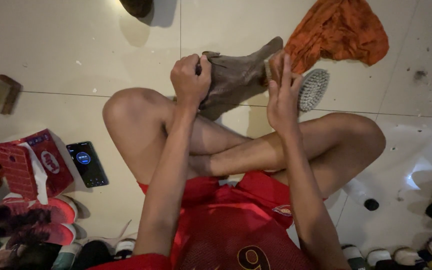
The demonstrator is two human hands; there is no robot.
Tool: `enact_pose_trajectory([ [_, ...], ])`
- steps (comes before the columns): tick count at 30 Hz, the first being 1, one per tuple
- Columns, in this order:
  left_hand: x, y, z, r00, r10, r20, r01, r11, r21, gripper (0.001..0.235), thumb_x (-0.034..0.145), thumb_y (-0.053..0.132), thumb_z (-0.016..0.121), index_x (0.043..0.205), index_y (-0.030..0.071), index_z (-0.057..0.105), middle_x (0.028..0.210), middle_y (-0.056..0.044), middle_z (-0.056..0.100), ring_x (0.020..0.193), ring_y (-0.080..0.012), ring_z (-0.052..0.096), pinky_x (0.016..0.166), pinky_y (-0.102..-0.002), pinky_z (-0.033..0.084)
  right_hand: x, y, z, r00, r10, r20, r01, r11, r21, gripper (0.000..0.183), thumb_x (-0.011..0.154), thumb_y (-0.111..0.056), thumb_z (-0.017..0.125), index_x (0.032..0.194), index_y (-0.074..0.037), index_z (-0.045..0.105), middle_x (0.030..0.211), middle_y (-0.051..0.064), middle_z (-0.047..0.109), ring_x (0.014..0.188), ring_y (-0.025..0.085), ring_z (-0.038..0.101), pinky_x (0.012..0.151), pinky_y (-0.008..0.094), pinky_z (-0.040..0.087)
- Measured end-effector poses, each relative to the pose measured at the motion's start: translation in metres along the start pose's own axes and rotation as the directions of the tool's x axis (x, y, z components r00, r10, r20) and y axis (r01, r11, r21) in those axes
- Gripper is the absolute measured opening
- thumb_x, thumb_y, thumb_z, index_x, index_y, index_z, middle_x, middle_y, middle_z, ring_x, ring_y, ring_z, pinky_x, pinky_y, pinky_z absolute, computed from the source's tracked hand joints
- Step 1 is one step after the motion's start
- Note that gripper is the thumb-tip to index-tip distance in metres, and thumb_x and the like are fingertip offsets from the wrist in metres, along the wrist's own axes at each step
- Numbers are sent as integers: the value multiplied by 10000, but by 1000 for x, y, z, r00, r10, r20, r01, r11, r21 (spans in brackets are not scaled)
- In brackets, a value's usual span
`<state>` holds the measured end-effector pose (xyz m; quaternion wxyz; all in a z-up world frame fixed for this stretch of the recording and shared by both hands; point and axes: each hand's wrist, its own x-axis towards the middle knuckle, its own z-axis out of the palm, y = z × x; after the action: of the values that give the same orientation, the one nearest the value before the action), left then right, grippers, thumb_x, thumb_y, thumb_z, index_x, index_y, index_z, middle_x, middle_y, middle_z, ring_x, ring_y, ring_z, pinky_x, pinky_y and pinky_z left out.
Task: The person cleans a boot while sitting on the floor. They apply liquid from a bottle to a brush, scrub the sole and sides of the boot, and wipe it with a cloth.
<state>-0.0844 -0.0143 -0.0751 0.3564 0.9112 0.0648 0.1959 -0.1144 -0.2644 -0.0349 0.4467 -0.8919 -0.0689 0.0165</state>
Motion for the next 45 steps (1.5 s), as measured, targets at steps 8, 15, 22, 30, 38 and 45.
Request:
enact_pose_trajectory([
  [8,2,-13,4,999,-33,25,32,998,55,393,991,198,579,618,153,464,495,-61,425,456,-257,502,510,-343,454,-16,-78,41,934,347,-80,-352,934,-54,714,1068,-178,647,1635,-85,224,1337,392,514,1302,551,522,1040,605,402],
  [15,5,-13,8,994,-77,82,80,996,-33,426,980,134,542,605,101,344,523,3,310,506,-124,308,485,-370,222,17,-50,15,968,188,169,-128,941,-313,984,1068,31,560,1626,-453,-90,1437,269,329,1056,246,523,819,358,605],
  [22,6,-21,15,983,-161,84,163,986,-20,429,959,157,548,574,106,365,494,9,322,480,-121,319,469,-379,228,34,5,22,995,104,6,-102,984,-149,573,1269,-274,331,1689,-293,-58,1181,139,367,882,277,388,873,352,406],
  [30,4,-30,23,978,-183,98,177,982,63,454,963,216,562,557,103,393,468,-6,341,452,-143,335,451,-391,224,-19,-34,48,993,77,85,-68,992,-102,700,1181,-146,503,1686,-195,21,1379,241,374,1038,418,505,848,399,492],
  [38,11,-34,25,909,-341,239,329,940,89,490,987,277,534,548,119,387,485,-2,355,503,-142,372,492,-404,259,44,23,32,996,80,-30,-80,997,-5,567,1233,-408,275,1698,-312,-34,1604,114,223,1386,419,336,1156,507,330],
  [45,18,-38,32,808,-464,364,426,886,184,534,999,356,464,538,87,474,505,-63,464,555,-211,462,528,-453,317,10,-9,75,975,198,-103,-187,977,107,613,1243,-309,306,1688,-237,-109,1797,111,49,1654,471,94,1325,486,209],
])
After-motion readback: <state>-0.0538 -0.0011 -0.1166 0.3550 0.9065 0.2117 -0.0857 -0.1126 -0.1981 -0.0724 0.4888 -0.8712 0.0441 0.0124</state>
